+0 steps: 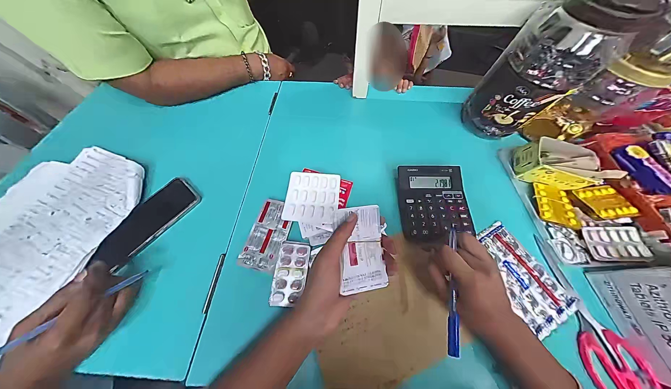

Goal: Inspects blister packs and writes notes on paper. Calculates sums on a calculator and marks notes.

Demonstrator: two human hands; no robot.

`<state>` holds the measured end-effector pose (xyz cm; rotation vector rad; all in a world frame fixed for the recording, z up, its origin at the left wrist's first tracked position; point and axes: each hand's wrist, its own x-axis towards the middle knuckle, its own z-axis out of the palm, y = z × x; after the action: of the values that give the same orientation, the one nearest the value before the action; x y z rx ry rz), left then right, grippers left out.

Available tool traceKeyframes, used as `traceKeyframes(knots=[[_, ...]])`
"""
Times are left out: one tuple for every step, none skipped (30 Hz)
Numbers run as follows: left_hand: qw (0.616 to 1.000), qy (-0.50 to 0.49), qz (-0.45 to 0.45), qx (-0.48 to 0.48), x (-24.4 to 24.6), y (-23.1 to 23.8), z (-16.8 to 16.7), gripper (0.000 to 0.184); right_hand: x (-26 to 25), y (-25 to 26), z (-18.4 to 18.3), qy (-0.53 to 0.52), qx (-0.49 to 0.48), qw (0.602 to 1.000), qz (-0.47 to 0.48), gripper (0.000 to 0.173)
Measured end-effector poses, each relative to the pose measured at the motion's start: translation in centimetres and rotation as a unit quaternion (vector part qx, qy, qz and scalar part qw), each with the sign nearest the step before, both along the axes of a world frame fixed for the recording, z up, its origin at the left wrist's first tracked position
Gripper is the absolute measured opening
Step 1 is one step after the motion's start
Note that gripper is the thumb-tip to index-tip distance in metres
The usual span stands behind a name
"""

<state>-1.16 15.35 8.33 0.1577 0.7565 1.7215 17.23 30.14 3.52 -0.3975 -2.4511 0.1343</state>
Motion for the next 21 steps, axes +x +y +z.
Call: traceKeyframes(knots=[[1.000,-0.001,-0.004,0.000,0.0,0.0,-0.1,0.054,0.2,-0.1,-0.2,0.007,-0.007,1.000,0.000,0.024],[1.000,0.000,-0.007,0.001,0.1,0.0,-0.2,0.053,0.4,-0.1,-0.2,0.013,-0.013,1.000,-0.002,0.024],[1.000,0.003,-0.009,0.000,0.1,0.0,-0.2,0.054,0.4,-0.2,-0.1,0.020,-0.019,1.000,-0.003,0.023],[1.000,0.003,-0.010,-0.002,0.1,0.0,-0.1,0.053,0.5,-0.2,-0.1,0.022,-0.022,1.000,-0.003,0.023],[1.000,0.003,-0.010,-0.004,0.1,0.1,-0.1,0.053,0.5,-0.1,0.0,0.021,-0.024,0.999,-0.004,0.023],[1.000,0.004,-0.010,-0.007,0.1,0.1,-0.1,0.053,0.5,-0.1,0.0,0.022,-0.025,0.999,-0.005,0.023],[1.000,0.004,-0.011,-0.011,0.0,0.1,0.0,0.053,0.5,0.0,-0.1,0.022,-0.024,0.999,-0.006,0.023],[1.000,0.004,-0.013,-0.016,0.0,0.1,0.0,0.054,0.5,0.0,-0.2,0.022,-0.024,0.999,-0.006,0.023],[1.000,0.001,-0.013,-0.019,0.0,0.1,0.0,0.053,0.4,0.0,-0.2,0.025,-0.026,0.999,-0.002,0.023],[1.000,-0.001,-0.013,-0.022,0.0,0.1,0.0,0.053,0.4,-0.1,-0.1,0.031,-0.030,0.999,0.005,0.023],[1.000,-0.002,-0.015,-0.021,0.0,0.1,0.0,0.053,0.3,-0.2,0.0,0.042,-0.036,0.998,0.017,0.021],[1.000,-0.003,-0.015,-0.020,0.0,0.1,0.1,0.053,0.2,-0.4,0.1,0.059,-0.043,0.997,0.035,0.019],[1.000,-0.003,-0.015,-0.019,0.0,0.2,0.1,0.053,0.1,-0.7,0.2,0.078,-0.049,0.994,0.056,0.017],[1.000,-0.002,-0.016,-0.018,0.0,0.2,0.1,0.053,0.1,-1.1,0.4,0.094,-0.053,0.991,0.079,0.015],[1.000,0.001,-0.019,-0.014,0.1,0.2,0.0,0.053,0.1,-1.5,0.6,0.106,-0.055,0.988,0.101,0.014],[1.000,0.004,-0.020,-0.013,0.1,0.2,0.0,0.053,0.2,-2.1,0.8,0.117,-0.057,0.984,0.123,0.013],[1.000,0.007,-0.020,-0.011,0.1,0.2,-0.1,0.053,0.3,-2.6,0.8,0.122,-0.057,0.980,0.144,0.012],[1.000,0.011,-0.020,-0.011,0.2,0.2,-0.1,0.054,0.3,-3.2,0.8,0.122,-0.056,0.978,0.163,0.011],[1.000,0.015,-0.018,-0.013,0.2,0.3,-0.2,0.054,0.3,-3.7,0.8,0.125,-0.055,0.974,0.182,0.011],[1.000,0.018,-0.017,-0.015,0.2,0.3,-0.2,0.054,0.2,-4.2,0.7,0.123,-0.050,0.972,0.196,0.011],[1.000,0.021,-0.016,-0.017,0.3,0.3,-0.2,0.055,0.1,-4.5,0.8,0.120,-0.045,0.970,0.204,0.012]])
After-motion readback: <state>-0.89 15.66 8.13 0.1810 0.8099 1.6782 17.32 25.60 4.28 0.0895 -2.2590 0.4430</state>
